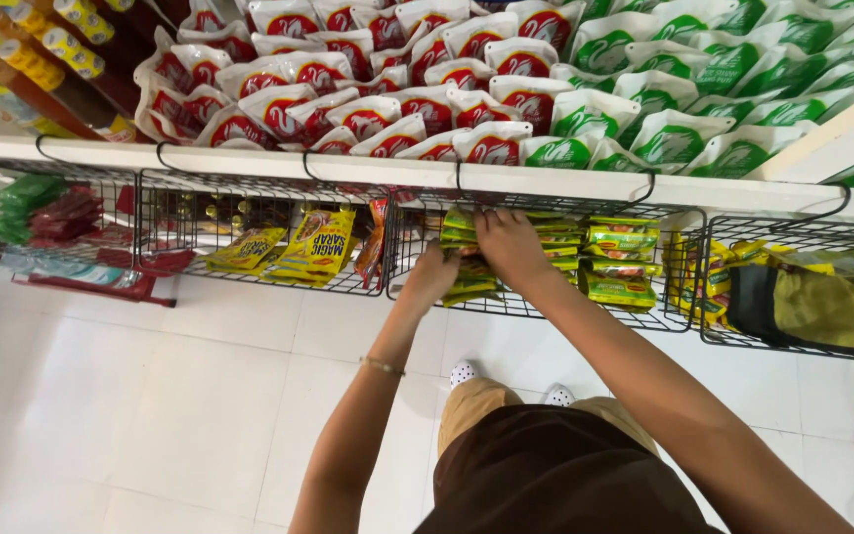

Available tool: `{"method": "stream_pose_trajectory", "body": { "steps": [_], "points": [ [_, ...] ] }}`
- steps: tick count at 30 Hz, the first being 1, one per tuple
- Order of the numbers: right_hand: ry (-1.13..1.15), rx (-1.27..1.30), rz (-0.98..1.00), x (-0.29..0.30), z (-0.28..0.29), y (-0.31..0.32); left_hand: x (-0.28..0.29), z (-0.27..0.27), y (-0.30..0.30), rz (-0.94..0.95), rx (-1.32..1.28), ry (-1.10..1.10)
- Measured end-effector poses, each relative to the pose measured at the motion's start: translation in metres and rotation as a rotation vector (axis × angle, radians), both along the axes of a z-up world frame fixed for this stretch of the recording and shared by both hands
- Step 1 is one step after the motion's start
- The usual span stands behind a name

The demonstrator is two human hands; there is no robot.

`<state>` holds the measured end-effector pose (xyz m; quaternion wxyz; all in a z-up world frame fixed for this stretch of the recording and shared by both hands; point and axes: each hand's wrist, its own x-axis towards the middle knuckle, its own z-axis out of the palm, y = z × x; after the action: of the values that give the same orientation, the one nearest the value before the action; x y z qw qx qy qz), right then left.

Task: Organizing and sorting various seasoning and soup packets into wire baskets on a grocery store shelf.

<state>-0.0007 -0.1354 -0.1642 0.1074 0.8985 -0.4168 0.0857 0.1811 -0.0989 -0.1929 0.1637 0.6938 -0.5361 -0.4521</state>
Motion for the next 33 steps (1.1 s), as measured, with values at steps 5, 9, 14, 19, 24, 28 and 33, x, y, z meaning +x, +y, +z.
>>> {"method": "stream_pose_trajectory", "body": {
  "steps": [5, 9, 14, 19, 24, 28, 33],
  "points": [
    [-0.003, 0.109, -0.075, -0.003, 0.012, 0.012, 0.010, 0.032, 0.008, -0.147, -0.129, 0.123],
    [-0.046, 0.129, -0.041, -0.029, 0.080, 0.042, 0.014, 0.018, -0.004, -0.128, -0.067, -0.032],
    [-0.273, 0.880, -0.253, -0.051, 0.049, 0.073, 0.020, 0.029, -0.002, -0.027, 0.029, 0.083],
    [-0.236, 0.928, -0.298, -0.037, -0.023, 0.072, 0.024, -0.014, -0.010, -0.504, -0.364, -0.392],
    [-0.221, 0.914, -0.374, -0.025, 0.027, 0.093, 0.035, -0.070, -0.028, -1.010, -0.829, -1.117],
    [-0.259, 0.823, -0.370, -0.028, 0.083, 0.113, 0.015, 0.023, 0.016, -0.642, -0.392, -0.671],
    [-0.197, 0.845, -0.211, -0.031, 0.104, 0.139, -0.030, 0.110, 0.043, -0.318, -0.222, -0.343]
  ]
}}
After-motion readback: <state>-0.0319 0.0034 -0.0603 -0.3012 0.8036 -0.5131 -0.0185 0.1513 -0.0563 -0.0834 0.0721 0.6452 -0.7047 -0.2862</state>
